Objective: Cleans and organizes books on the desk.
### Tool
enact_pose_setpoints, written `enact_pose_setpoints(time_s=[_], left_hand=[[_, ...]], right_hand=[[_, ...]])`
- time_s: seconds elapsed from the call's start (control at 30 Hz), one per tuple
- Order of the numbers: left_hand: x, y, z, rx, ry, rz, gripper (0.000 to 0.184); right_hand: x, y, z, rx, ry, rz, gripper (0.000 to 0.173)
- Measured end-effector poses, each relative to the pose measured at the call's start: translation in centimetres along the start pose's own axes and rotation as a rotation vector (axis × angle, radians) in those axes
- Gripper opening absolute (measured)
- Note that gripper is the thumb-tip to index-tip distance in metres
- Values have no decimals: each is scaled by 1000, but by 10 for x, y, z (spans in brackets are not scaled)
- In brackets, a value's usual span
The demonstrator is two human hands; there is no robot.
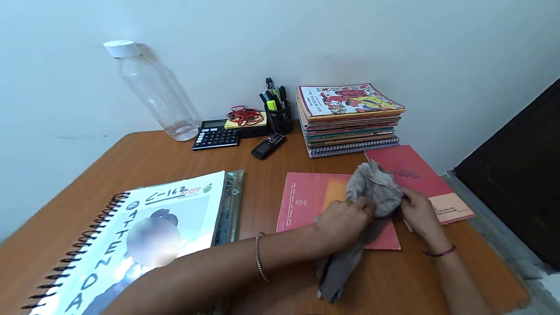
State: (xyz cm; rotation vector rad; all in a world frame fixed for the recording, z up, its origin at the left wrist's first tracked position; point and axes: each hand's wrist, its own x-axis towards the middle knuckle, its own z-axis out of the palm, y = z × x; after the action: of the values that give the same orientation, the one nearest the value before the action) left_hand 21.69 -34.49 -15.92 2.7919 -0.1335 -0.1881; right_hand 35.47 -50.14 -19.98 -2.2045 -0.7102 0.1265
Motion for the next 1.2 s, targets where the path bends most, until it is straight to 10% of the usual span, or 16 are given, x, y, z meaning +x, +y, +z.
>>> enact_pose_setpoints(time_s=[0.2,0.37,0.63,0.83,1.03,1.2], left_hand=[[-40,-76,-29,141,96,-258,35],[-85,-125,-40,189,163,-404,37],[-112,-161,-57,103,239,-821,38],[-100,-136,-45,329,426,-505,55],[-39,-114,-53,49,7,-482,97],[-7,-120,-59,6,-138,-587,82]], right_hand=[[3,6,3,144,-56,43,25],[8,27,-18,-85,286,-27,27],[4,84,-71,-113,418,473,51],[32,92,-70,-107,157,464,50],[41,94,-59,-185,198,465,53],[33,91,-58,-158,232,485,54]])
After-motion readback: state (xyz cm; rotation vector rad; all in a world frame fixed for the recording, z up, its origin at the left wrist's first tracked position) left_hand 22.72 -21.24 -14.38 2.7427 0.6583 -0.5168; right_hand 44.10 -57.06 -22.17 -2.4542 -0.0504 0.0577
